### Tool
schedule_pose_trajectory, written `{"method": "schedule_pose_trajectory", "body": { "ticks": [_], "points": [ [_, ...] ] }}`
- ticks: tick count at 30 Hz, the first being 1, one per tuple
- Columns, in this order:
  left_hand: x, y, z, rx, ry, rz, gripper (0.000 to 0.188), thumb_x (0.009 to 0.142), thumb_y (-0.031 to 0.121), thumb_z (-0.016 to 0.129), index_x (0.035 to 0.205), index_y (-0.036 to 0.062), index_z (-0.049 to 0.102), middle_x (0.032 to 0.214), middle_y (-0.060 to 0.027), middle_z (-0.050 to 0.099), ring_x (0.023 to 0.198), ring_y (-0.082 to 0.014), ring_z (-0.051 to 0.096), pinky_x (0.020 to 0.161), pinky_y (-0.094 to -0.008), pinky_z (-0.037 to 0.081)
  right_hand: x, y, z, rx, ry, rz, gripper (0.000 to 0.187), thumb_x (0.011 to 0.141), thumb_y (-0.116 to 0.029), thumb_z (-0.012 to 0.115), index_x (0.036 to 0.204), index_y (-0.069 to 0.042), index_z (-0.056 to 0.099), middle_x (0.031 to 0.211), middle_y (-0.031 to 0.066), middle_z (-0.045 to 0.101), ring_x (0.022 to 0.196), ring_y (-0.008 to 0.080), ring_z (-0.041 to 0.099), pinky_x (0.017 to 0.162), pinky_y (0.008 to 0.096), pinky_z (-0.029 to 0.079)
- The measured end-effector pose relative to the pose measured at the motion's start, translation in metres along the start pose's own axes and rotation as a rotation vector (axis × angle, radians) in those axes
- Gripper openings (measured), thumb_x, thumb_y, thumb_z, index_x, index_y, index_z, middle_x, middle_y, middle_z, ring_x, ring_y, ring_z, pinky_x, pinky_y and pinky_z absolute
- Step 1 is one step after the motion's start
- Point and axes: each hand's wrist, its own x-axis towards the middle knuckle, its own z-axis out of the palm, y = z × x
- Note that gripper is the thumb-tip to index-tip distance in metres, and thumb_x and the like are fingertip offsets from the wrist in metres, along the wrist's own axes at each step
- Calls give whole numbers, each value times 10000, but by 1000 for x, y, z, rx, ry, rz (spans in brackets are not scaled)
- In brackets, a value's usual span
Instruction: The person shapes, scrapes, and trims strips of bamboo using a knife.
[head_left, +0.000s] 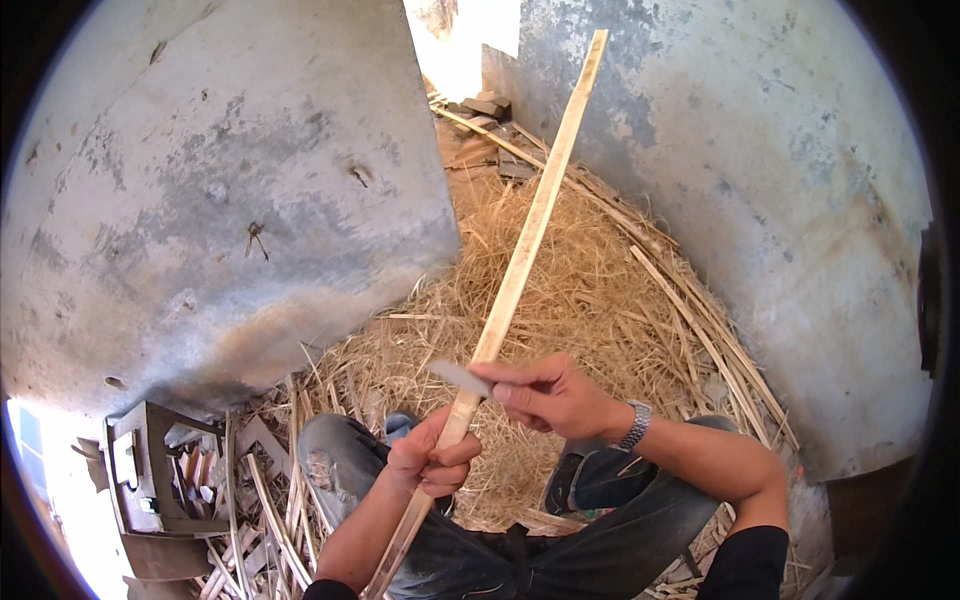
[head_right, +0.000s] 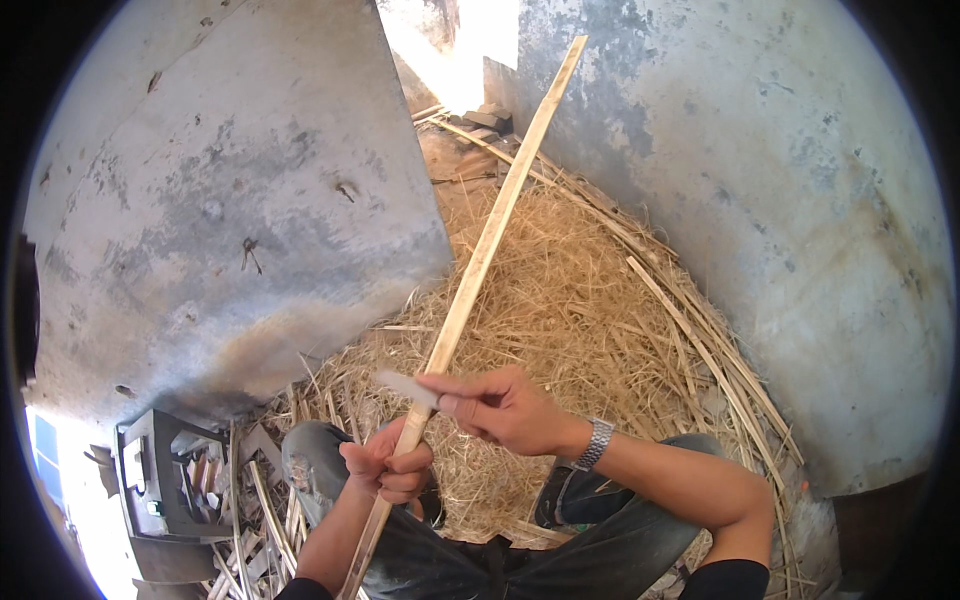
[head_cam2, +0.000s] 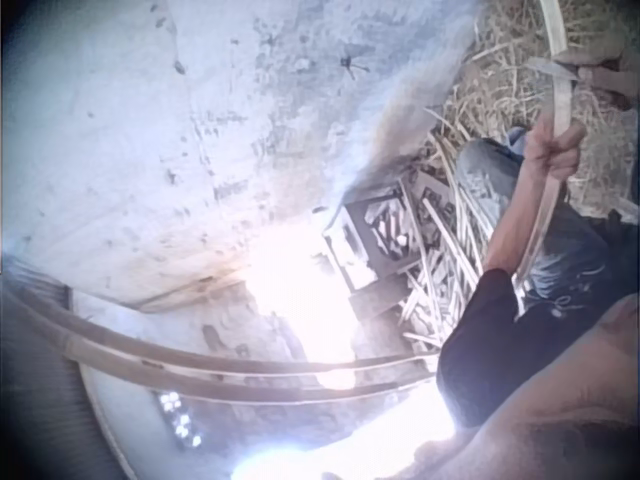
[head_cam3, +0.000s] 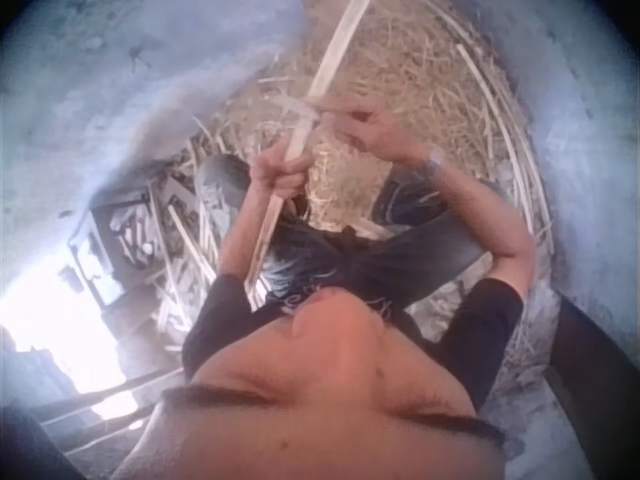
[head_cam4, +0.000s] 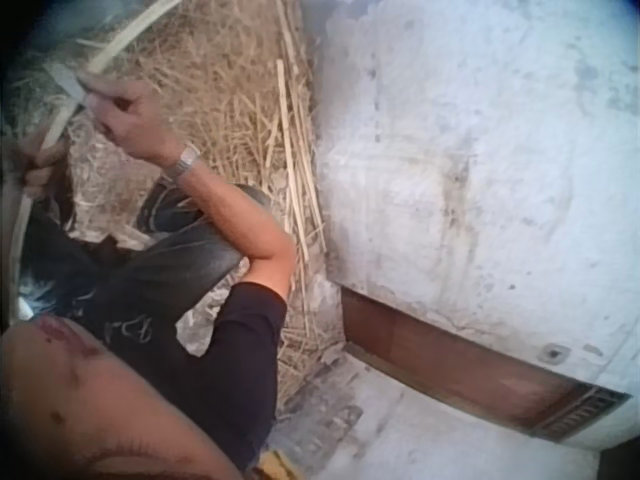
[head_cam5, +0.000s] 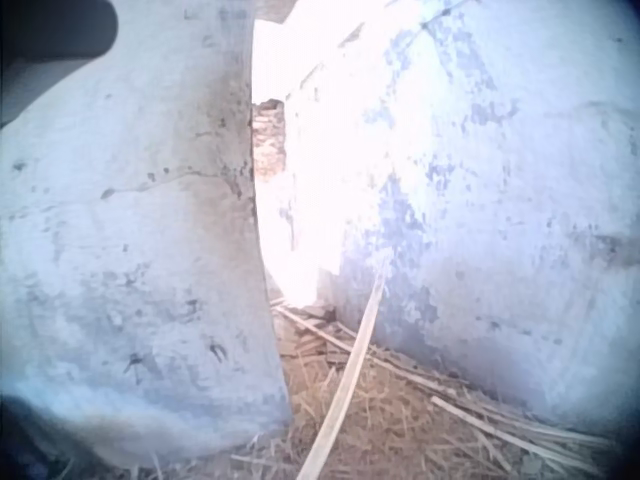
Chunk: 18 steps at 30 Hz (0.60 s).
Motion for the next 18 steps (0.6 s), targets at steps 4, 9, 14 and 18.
{"method": "schedule_pose_trajectory", "body": {
  "ticks": [4, 9, 14, 18],
  "points": [
    [14, -4, 17, 367, 166, 3, 1129, 829, 342, 879, 1632, 216, 95, 721, 41, 372, 477, -24, 333, 381, -179, 273, -2, -10, -4, -271, 182, -44, 439, 953, -143, 730, 1373, -48, 645, 820, -30, 680, 682, 9, 516, 602, 203, 441],
    [26, -15, 21, 751, 356, 154, 1031, 792, 260, 915, 1566, 128, 247, 696, 70, 355, 501, -25, 348, 441, -195, 315, -5, -3, 2, -514, 243, -146, 534, 859, -170, 833, 1353, -58, 665, 854, 9, 738, 662, -3, 503, 593, 192, 440],
    [25, -13, 8, 993, 368, 208, 966, 765, 229, 936, 1503, 90, 327, 711, 81, 372, 593, -18, 399, 548, -197, 348, -2, -3, 12, -561, 238, -105, 462, 862, -118, 794, 1315, -111, 704, 827, 24, 749, 612, 9, 510, 558, 208, 438],
    [15, -12, -6, 1166, 436, 211, 1023, 753, 238, 945, 1529, 70, 300, 790, 64, 458, 658, -28, 453, 589, -192, 373, -1, -6, 15, -630, 154, -153, 494, 844, -77, 717, 1330, -165, 699, 688, 68, 649, 547, 113, 539, 543, 276, 466]
  ]
}}
